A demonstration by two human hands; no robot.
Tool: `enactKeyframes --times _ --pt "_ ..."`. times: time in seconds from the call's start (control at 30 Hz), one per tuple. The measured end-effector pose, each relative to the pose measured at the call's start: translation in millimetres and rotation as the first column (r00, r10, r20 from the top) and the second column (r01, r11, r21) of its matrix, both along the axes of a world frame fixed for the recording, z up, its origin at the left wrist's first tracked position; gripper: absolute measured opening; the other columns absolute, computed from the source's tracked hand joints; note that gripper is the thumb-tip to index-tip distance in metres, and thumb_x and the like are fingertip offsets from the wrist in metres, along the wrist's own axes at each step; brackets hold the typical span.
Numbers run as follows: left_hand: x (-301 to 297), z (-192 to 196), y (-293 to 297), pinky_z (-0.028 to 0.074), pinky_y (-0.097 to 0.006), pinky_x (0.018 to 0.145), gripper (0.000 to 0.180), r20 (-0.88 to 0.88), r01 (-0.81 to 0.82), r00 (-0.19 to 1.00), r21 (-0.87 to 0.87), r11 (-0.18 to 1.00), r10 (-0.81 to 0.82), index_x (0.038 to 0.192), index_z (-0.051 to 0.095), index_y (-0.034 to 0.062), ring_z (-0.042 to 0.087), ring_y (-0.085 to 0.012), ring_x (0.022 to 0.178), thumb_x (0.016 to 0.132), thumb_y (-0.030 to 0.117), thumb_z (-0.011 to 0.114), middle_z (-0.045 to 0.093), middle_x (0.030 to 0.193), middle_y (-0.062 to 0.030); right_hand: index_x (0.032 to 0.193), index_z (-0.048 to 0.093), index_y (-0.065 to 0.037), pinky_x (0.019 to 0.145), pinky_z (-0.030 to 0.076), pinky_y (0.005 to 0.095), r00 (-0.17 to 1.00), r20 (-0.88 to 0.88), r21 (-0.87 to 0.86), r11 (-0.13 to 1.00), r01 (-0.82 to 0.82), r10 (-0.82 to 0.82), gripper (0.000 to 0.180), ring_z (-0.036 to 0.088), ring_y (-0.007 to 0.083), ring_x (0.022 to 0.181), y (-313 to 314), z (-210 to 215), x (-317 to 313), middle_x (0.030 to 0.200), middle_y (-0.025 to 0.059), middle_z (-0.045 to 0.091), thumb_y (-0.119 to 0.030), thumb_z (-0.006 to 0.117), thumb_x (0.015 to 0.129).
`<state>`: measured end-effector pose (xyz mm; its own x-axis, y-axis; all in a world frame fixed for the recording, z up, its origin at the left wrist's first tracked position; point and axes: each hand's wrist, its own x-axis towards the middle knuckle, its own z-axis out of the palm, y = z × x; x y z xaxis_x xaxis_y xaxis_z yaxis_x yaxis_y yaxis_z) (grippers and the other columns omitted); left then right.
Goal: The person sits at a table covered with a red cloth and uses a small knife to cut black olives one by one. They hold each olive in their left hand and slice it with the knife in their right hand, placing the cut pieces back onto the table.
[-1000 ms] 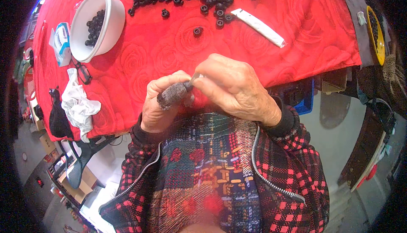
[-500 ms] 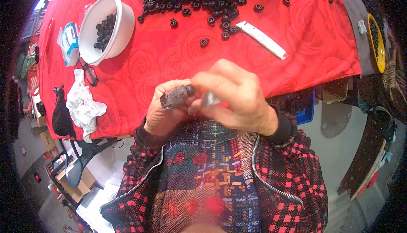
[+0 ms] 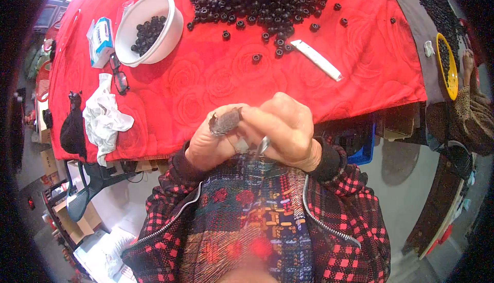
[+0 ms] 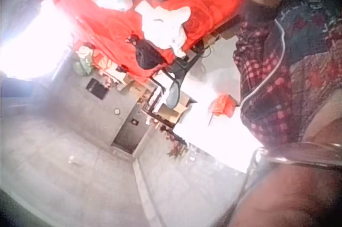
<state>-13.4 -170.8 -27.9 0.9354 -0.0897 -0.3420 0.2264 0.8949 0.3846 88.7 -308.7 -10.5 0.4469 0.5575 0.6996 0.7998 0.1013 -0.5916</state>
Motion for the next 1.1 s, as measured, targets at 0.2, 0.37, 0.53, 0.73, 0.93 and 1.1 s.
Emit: enactKeyframes --times 0.2,0.37,0.53,0.73,0.93,1.1 --pt "-8.4 2.2 -0.4 0.050 -0.026 0.067 0.024 0.108 -0.171 0.984 0.357 0.918 0.142 0.110 0.061 -0.0025 0.061 -0.0127 0.080 0.088 0.007 0.060 0.064 0.093 -0.0072 0.111 0.053 0.000 0.066 0.042 0.0247 0.646 -0.763 -0.192 0.964 -0.185 -0.028 0.029 0.051 0.0080 0.075 -13.9 15.4 -13.9 0.083 0.0020 0.055 -0.014 0.061 0.086" --pt "-13.9 6.3 3.2 0.048 -0.025 0.065 0.029 0.086 -0.120 0.991 0.300 0.946 0.099 0.110 0.060 -0.0039 0.057 -0.0114 0.074 0.087 0.011 0.064 0.061 0.087 -0.0058 0.109 0.052 -0.001 0.079 0.039 0.0248 0.246 -0.949 0.073 0.899 -0.431 0.195 0.026 0.046 0.0071 0.089 -29.6 15.5 -12.2 0.095 -0.0001 0.051 -0.021 0.045 0.094" --pt "-15.2 2.4 5.3 0.046 -0.025 0.063 0.031 0.088 -0.139 0.989 0.308 0.941 0.118 0.110 0.059 -0.0036 0.054 -0.0111 0.072 0.085 0.012 0.066 0.058 0.085 -0.0055 0.102 0.053 -0.001 0.067 0.038 0.0232 0.234 -0.961 -0.014 0.822 -0.569 0.146 0.018 0.044 0.0061 0.074 -36.9 9.4 -21.3 0.086 -0.0004 0.050 -0.016 0.051 0.092" --pt "-14.3 1.1 7.6 0.046 -0.024 0.065 0.031 0.051 -0.126 0.992 0.245 0.961 0.118 0.111 0.059 -0.0033 0.053 -0.0107 0.074 0.084 0.010 0.066 0.057 0.084 -0.0048 0.110 0.049 -0.002 0.065 0.038 0.0220 -0.016 -0.973 0.190 0.755 -0.628 0.232 0.021 0.043 0.0071 0.069 -38.1 8.2 -23.9 0.079 -0.0004 0.047 -0.019 0.044 0.099" --pt "-11.8 -4.8 8.8 0.046 -0.025 0.066 0.030 0.075 -0.109 0.993 0.295 0.949 0.090 0.111 0.059 -0.0026 0.054 -0.0111 0.074 0.084 0.009 0.066 0.059 0.087 -0.0056 0.115 0.048 0.001 0.062 0.039 0.0233 0.239 -0.902 0.233 0.871 -0.432 0.360 0.023 0.046 0.0079 0.069 -32.7 16.8 -13.2 0.087 0.0035 0.052 -0.014 0.042 0.099" --pt "-10.1 -3.8 11.8 0.047 -0.025 0.067 0.028 0.116 -0.148 0.986 0.298 0.943 0.118 0.111 0.060 -0.0019 0.056 -0.0111 0.075 0.086 0.010 0.063 0.062 0.090 -0.0063 0.111 0.054 0.001 0.074 0.045 0.0256 0.628 -0.756 -0.154 0.883 -0.444 0.183 0.019 0.057 0.0143 0.083 -12.8 28.9 11.0 0.095 0.0078 0.059 -0.006 0.050 0.094"
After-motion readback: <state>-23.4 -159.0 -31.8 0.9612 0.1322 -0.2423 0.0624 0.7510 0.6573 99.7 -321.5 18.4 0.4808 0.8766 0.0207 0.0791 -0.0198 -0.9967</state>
